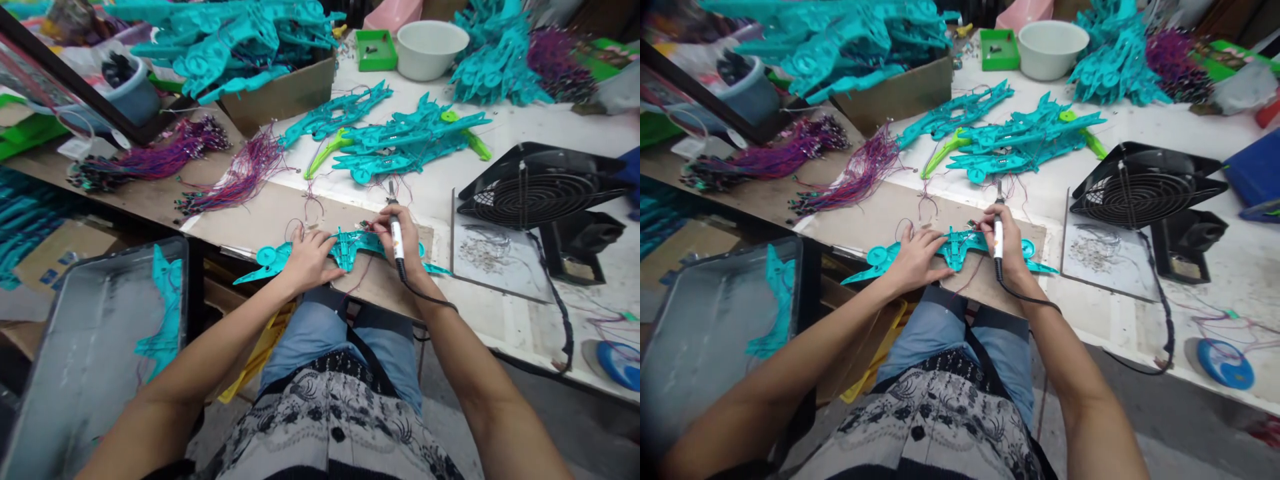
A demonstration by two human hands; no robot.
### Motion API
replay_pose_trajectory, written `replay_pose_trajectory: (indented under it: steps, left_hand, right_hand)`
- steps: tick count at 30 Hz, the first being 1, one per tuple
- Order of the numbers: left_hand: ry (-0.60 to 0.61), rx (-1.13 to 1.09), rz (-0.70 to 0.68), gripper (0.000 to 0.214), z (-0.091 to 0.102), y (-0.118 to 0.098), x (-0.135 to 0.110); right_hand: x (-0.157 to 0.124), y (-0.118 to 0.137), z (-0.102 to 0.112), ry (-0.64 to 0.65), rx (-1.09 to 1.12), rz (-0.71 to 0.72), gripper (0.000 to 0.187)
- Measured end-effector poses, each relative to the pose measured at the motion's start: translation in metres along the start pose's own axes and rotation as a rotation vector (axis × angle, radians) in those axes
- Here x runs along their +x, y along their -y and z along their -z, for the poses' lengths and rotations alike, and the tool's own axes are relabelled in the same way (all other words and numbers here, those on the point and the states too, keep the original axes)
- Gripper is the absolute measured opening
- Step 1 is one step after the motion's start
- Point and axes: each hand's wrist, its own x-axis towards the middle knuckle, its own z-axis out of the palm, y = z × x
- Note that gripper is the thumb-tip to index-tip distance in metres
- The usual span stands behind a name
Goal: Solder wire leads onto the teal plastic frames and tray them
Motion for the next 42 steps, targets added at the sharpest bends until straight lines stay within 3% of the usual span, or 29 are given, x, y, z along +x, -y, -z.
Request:
replay_pose_trajectory:
  steps: [4, 7, 10, 13, 17, 20, 26, 29, 35, 39, 42]
  left_hand:
    - [0.006, 0.034, -0.002, 0.059, 0.002, 0.004, 0.000]
    - [0.029, 0.027, -0.004, 0.057, 0.004, 0.007, -0.001]
    - [-0.039, 0.052, 0.036, 0.054, 0.010, 0.001, 0.002]
    - [-0.099, 0.092, 0.069, 0.043, 0.012, -0.016, 0.018]
    - [-0.018, 0.088, 0.069, 0.023, 0.003, -0.035, 0.051]
    - [0.016, -0.077, 0.150, 0.017, -0.004, -0.033, 0.066]
    - [-0.013, -0.667, 0.341, 0.017, -0.006, -0.010, 0.069]
    - [-0.030, -0.655, 0.317, 0.015, -0.007, -0.010, 0.071]
    - [-0.025, -0.490, 0.294, 0.012, -0.008, -0.017, 0.075]
    - [-0.021, -0.513, 0.273, 0.015, -0.011, -0.018, 0.072]
    - [-0.030, -0.485, 0.245, 0.020, -0.015, -0.019, 0.070]
  right_hand:
    - [-0.003, -0.004, 0.005, -0.043, 0.168, -0.078, 0.028]
    - [-0.002, -0.009, 0.009, 0.054, 0.156, -0.069, 0.036]
    - [0.000, -0.010, 0.009, 0.138, 0.107, -0.050, 0.039]
    - [0.003, -0.010, 0.006, 0.042, 0.123, -0.070, 0.038]
    - [0.003, -0.012, 0.001, -0.054, 0.177, -0.073, 0.043]
    - [0.003, -0.014, 0.000, -0.045, 0.187, -0.062, 0.041]
    - [0.003, -0.016, 0.003, -0.047, 0.244, -0.105, 0.041]
    - [0.001, -0.012, 0.006, 0.060, 0.114, -0.075, 0.039]
    - [0.004, -0.003, 0.012, 0.186, -0.373, 0.104, 0.024]
    - [0.009, -0.002, 0.022, 0.274, -0.520, 0.170, 0.025]
    - [0.012, -0.002, 0.026, 0.298, -0.511, 0.190, 0.025]
